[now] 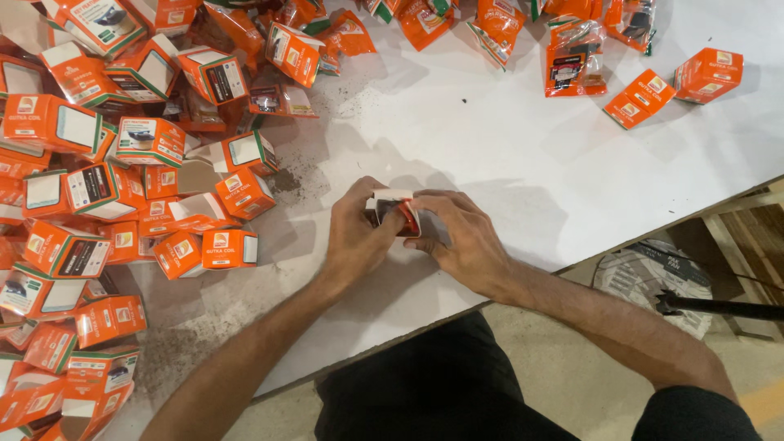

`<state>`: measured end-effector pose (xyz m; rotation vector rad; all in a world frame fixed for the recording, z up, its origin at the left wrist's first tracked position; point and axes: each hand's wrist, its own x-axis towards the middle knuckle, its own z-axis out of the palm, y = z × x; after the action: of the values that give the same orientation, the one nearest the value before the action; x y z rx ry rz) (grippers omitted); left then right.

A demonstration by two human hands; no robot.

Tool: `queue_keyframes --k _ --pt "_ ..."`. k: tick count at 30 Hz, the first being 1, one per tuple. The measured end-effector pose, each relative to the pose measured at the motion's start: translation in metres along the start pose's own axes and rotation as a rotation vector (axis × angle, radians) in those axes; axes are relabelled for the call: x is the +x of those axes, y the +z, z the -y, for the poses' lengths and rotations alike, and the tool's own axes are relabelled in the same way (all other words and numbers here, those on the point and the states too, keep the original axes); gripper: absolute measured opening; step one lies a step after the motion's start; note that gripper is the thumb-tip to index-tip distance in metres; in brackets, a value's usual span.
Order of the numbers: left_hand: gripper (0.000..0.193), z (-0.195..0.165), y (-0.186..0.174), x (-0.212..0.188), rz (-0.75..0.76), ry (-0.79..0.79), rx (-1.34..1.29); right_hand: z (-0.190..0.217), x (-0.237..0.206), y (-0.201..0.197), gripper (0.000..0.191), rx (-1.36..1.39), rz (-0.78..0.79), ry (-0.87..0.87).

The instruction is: The person folds small orange cardboard boxes at a white table. They pick up flat or open boxes one at a time, press the flaps and sides to shape and close each box, and place the finished box onto a large pile of folded boxes on the table.

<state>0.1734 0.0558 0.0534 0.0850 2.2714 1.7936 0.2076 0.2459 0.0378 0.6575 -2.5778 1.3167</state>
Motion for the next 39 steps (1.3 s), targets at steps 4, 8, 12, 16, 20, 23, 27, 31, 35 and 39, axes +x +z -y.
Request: queue_keyframes --k 4,8,12,16,20,23,27,31,35,39 --pt "0.02 0.002 -0.01 0.0 0.128 0.223 -0.093 -0.003 -0.002 0.002 0.073 -0.347 -0.002 -0.294" --pt "0.031 0.009 -0.036 0.003 0.359 -0.037 -0.376 0.0 0.001 0.005 0.077 -0.504 0.043 -0.26" --pt "0.024 0.015 -0.029 0.01 0.236 -0.104 -0.313 0.005 0.004 0.005 0.07 -0.487 0.053 -0.266" --pt "0.03 0.014 -0.013 0.003 0.018 0.39 0.266 0.006 0.007 0.004 0.048 -0.328 0.034 -0.184" --pt "0.04 0.009 -0.021 -0.011 -0.044 0.839 0.329 0.004 0.006 0.003 0.048 -0.217 0.031 -0.134" --pt "0.044 0.007 -0.03 -0.015 0.107 0.895 0.39 0.002 0.004 0.002 0.05 -0.162 0.004 -0.119" --pt "0.033 0.008 -0.028 -0.013 0.082 0.912 0.459 0.0 0.003 0.003 0.052 -0.146 0.079 -0.047" --pt "0.027 0.008 -0.026 -0.011 0.05 0.926 0.459 0.0 0.002 0.004 0.052 -0.155 0.038 -0.06" --pt "0.025 0.006 -0.028 -0.014 0.052 1.041 0.648 0.0 0.002 0.003 0.053 -0.146 0.029 -0.049" --pt "0.021 0.006 -0.026 -0.017 0.069 1.108 0.739 0.0 0.003 0.001 0.055 -0.134 0.082 0.014"
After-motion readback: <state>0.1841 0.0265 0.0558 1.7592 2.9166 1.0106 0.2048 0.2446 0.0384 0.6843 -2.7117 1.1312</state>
